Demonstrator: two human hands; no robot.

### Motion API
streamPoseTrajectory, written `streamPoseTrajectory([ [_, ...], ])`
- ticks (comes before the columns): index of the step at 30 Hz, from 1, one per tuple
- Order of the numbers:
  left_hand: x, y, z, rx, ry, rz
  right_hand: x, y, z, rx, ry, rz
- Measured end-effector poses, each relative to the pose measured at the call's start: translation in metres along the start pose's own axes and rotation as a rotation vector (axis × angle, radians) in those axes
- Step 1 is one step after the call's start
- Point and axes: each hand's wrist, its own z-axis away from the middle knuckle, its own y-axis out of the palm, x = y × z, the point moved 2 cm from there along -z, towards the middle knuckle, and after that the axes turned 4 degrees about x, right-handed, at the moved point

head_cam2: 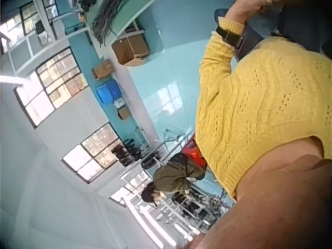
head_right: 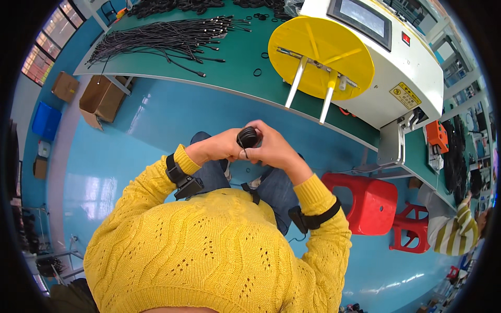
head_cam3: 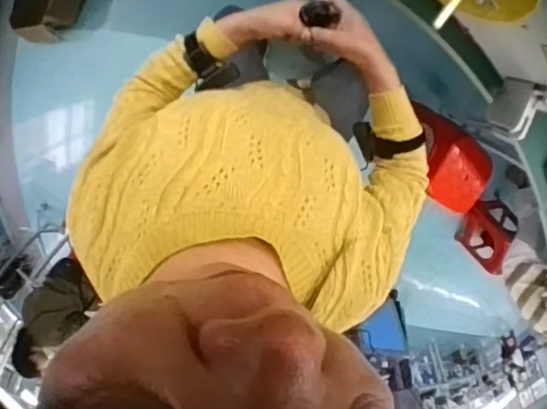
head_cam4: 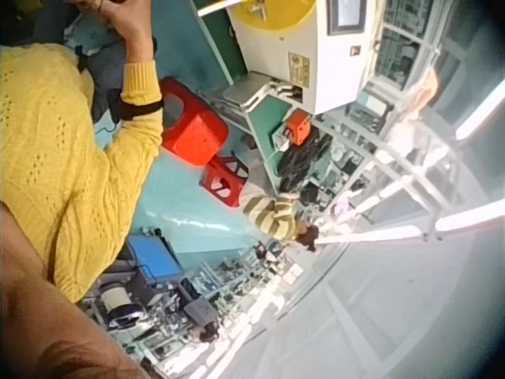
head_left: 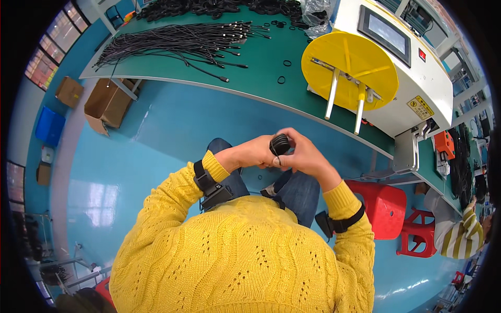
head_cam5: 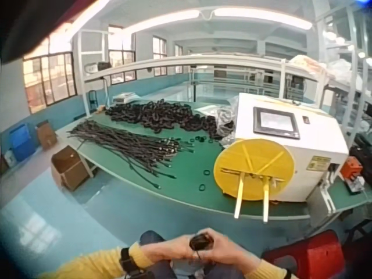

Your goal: Coiling and securing black electrical cables using an automated winding machine.

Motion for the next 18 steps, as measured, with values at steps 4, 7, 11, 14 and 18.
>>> streamPoseTrajectory([
  [4,0.011,0.001,0.011,-0.165,0.161,0.365,-0.033,0.016,0.012,-0.129,0.246,-0.830],
  [7,0.016,-0.003,0.011,0.252,0.206,0.966,-0.047,0.019,0.019,-0.303,0.263,-1.201],
  [11,0.022,-0.009,0.007,0.377,0.170,1.180,-0.048,0.007,0.020,-0.340,0.224,-1.125],
  [14,0.025,-0.008,0.008,0.322,0.170,1.138,-0.041,-0.002,0.016,-0.311,0.128,-1.027],
  [18,0.025,-0.007,0.013,0.240,0.189,1.033,-0.035,-0.004,0.012,-0.355,0.168,-1.024],
])
